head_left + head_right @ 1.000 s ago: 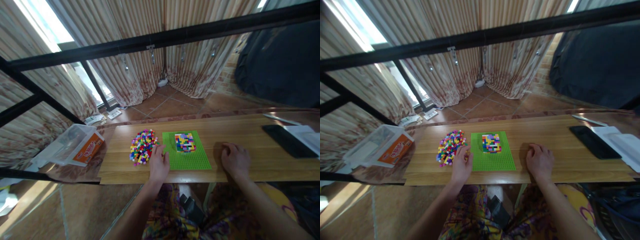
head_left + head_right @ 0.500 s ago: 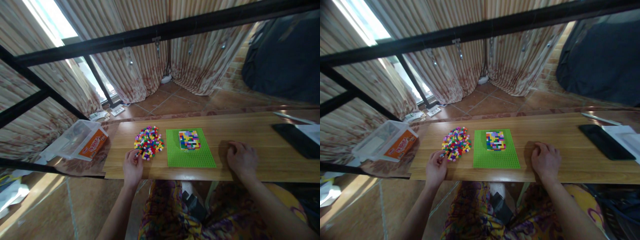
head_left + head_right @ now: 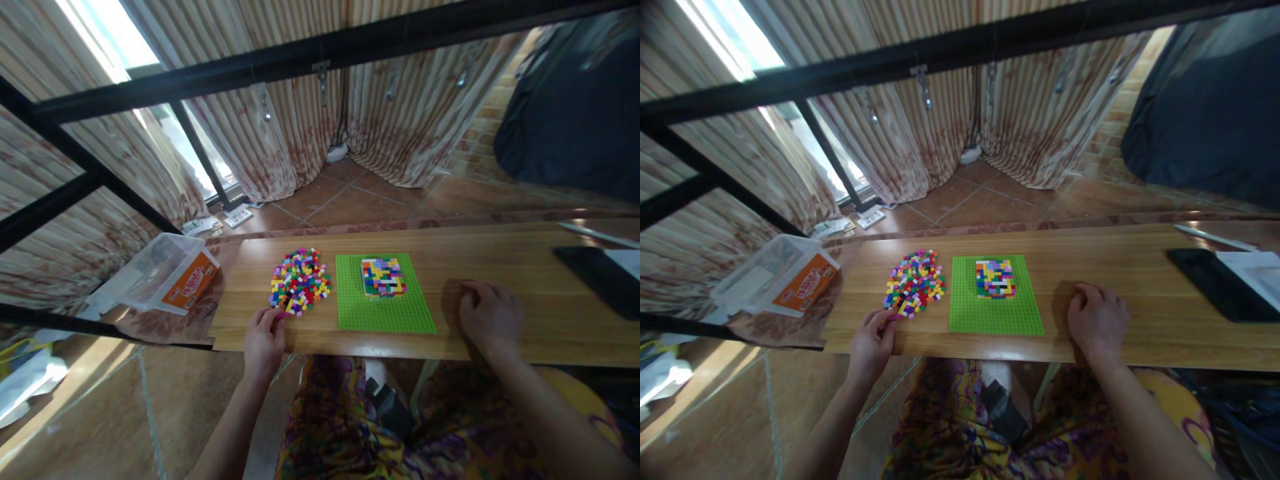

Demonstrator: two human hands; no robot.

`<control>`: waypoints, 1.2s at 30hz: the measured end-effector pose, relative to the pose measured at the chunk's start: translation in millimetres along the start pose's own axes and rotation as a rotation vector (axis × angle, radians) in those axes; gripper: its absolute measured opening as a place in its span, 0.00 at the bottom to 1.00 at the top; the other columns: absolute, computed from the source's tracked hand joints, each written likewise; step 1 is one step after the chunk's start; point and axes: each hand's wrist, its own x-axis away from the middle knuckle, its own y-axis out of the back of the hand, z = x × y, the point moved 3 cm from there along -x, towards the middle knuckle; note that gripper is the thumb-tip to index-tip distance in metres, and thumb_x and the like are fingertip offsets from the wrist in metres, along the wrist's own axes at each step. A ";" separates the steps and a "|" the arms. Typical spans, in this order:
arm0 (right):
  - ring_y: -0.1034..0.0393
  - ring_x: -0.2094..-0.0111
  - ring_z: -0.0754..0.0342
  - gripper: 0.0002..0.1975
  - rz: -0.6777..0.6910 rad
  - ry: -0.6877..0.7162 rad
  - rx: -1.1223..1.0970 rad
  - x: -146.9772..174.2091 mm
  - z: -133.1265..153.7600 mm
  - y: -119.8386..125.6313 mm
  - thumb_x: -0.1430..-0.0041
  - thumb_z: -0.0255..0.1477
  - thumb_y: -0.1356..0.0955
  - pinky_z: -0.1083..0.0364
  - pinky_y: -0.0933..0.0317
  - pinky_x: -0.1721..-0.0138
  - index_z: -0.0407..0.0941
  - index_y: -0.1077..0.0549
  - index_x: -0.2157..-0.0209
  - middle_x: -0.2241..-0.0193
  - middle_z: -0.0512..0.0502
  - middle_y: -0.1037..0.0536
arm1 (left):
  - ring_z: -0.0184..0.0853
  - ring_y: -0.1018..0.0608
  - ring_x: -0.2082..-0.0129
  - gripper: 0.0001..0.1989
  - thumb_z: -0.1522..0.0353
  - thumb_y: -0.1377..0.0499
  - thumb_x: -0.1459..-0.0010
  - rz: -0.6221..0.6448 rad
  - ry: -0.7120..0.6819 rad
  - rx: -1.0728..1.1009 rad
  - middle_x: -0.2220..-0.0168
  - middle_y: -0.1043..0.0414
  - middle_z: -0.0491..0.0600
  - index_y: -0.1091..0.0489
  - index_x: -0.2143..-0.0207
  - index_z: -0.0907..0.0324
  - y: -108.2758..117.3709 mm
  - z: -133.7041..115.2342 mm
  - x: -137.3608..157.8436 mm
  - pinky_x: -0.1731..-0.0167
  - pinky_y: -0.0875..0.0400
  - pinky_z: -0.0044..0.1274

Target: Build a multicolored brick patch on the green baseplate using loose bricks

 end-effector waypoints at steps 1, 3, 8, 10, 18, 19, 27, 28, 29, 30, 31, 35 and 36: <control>0.32 0.59 0.40 0.18 0.004 0.000 0.001 0.1 -0.1 -0.3 0.42 0.29 0.41 0.45 0.43 0.59 0.40 0.23 0.59 0.60 0.32 0.23 | 0.39 0.23 0.60 0.11 0.68 0.47 0.41 0.005 -0.010 -0.012 0.60 0.26 0.52 0.26 0.61 0.58 -0.4 -0.9 -1.2 0.57 0.28 0.30; 0.32 0.59 0.40 0.18 0.001 -0.004 0.007 0.3 -0.5 -0.5 0.42 0.30 0.41 0.45 0.42 0.60 0.40 0.23 0.59 0.60 0.32 0.23 | 0.39 0.23 0.60 0.10 0.68 0.47 0.41 0.018 -0.025 -0.028 0.61 0.26 0.52 0.26 0.63 0.57 -0.6 -1.6 -3.1 0.57 0.28 0.30; 0.32 0.60 0.41 0.17 -0.036 0.021 -0.007 0.4 -0.5 -1.0 0.42 0.30 0.41 0.44 0.42 0.59 0.41 0.23 0.59 0.61 0.34 0.23 | 0.39 0.23 0.62 0.10 0.65 0.48 0.40 0.011 -0.001 0.017 0.64 0.25 0.52 0.27 0.66 0.58 2.3 -0.3 -3.5 0.60 0.28 0.29; 0.32 0.60 0.41 0.17 -0.044 0.025 -0.006 0.2 -0.1 -1.4 0.42 0.30 0.41 0.45 0.42 0.58 0.41 0.23 0.59 0.61 0.35 0.23 | 0.38 0.22 0.65 0.10 0.64 0.47 0.40 -0.010 0.033 0.074 0.65 0.24 0.51 0.28 0.64 0.58 4.7 -2.6 -2.7 0.62 0.27 0.28; 0.33 0.59 0.44 0.16 -0.034 -0.018 0.022 0.7 2.2 -2.5 0.42 0.28 0.40 0.48 0.42 0.58 0.41 0.24 0.58 0.60 0.37 0.23 | 0.36 0.21 0.64 0.11 0.63 0.46 0.39 0.024 -0.043 0.279 0.65 0.22 0.50 0.26 0.63 0.57 -3.7 -49.0 -6.9 0.62 0.26 0.27; 0.33 0.59 0.44 0.16 -0.034 -0.024 0.024 0.8 2.5 -2.3 0.42 0.29 0.40 0.48 0.42 0.58 0.41 0.24 0.58 0.60 0.37 0.23 | 0.36 0.21 0.64 0.11 0.63 0.46 0.38 0.032 -0.076 0.297 0.64 0.22 0.50 0.25 0.63 0.57 -7.4 -57.5 -7.9 0.61 0.27 0.27; 0.34 0.60 0.46 0.15 -0.031 -0.036 0.003 -1.2 5.3 0.2 0.42 0.28 0.40 0.49 0.44 0.59 0.42 0.24 0.60 0.60 0.39 0.23 | 0.33 0.23 0.63 0.09 0.70 0.48 0.37 0.157 -0.235 0.369 0.65 0.24 0.50 0.27 0.61 0.58 -49.5 -119.5 -21.2 0.62 0.29 0.25; 0.34 0.60 0.46 0.15 -0.032 -0.034 0.006 -1.5 5.4 0.2 0.42 0.28 0.40 0.49 0.44 0.59 0.42 0.24 0.60 0.60 0.39 0.23 | 0.33 0.23 0.64 0.09 0.71 0.48 0.37 0.164 -0.242 0.357 0.65 0.24 0.49 0.28 0.61 0.58 -54.7 -125.4 -23.6 0.62 0.29 0.25; 0.34 0.60 0.46 0.15 -0.036 -0.032 0.006 -1.7 5.5 0.2 0.42 0.28 0.40 0.49 0.44 0.59 0.42 0.24 0.60 0.60 0.39 0.22 | 0.33 0.23 0.64 0.08 0.71 0.47 0.37 0.170 -0.248 0.343 0.65 0.24 0.49 0.28 0.61 0.58 -59.5 -130.9 -26.1 0.63 0.29 0.25; 0.34 0.60 0.45 0.15 -0.040 -0.028 0.005 -1.8 5.5 0.1 0.42 0.28 0.39 0.49 0.44 0.59 0.42 0.24 0.60 0.60 0.39 0.22 | 0.33 0.23 0.64 0.07 0.71 0.47 0.37 0.182 -0.257 0.323 0.66 0.24 0.49 0.29 0.62 0.58 -64.0 -136.0 -28.7 0.63 0.30 0.25; 0.34 0.60 0.45 0.15 -0.043 -0.026 0.001 -1.8 5.6 0.0 0.42 0.27 0.39 0.49 0.44 0.59 0.42 0.24 0.60 0.60 0.39 0.22 | 0.34 0.23 0.65 0.07 0.71 0.47 0.37 0.196 -0.266 0.299 0.66 0.25 0.49 0.29 0.62 0.58 -67.9 -140.5 -31.2 0.63 0.30 0.25; 0.34 0.60 0.46 0.14 -0.040 -0.027 -0.010 -1.5 5.5 -0.3 0.42 0.27 0.39 0.49 0.44 0.60 0.42 0.24 0.60 0.59 0.39 0.23 | 0.34 0.23 0.65 0.07 0.71 0.47 0.37 0.247 -0.317 0.205 0.65 0.25 0.49 0.29 0.63 0.58 -78.0 -153.5 -39.9 0.64 0.32 0.25; 0.35 0.61 0.46 0.14 -0.042 -0.028 -0.011 -1.3 5.6 -0.2 0.42 0.27 0.39 0.49 0.44 0.60 0.42 0.24 0.59 0.60 0.39 0.23 | 0.34 0.24 0.65 0.07 0.71 0.47 0.37 0.254 -0.333 0.194 0.65 0.25 0.49 0.29 0.63 0.58 -79.5 -155.4 -41.5 0.64 0.32 0.25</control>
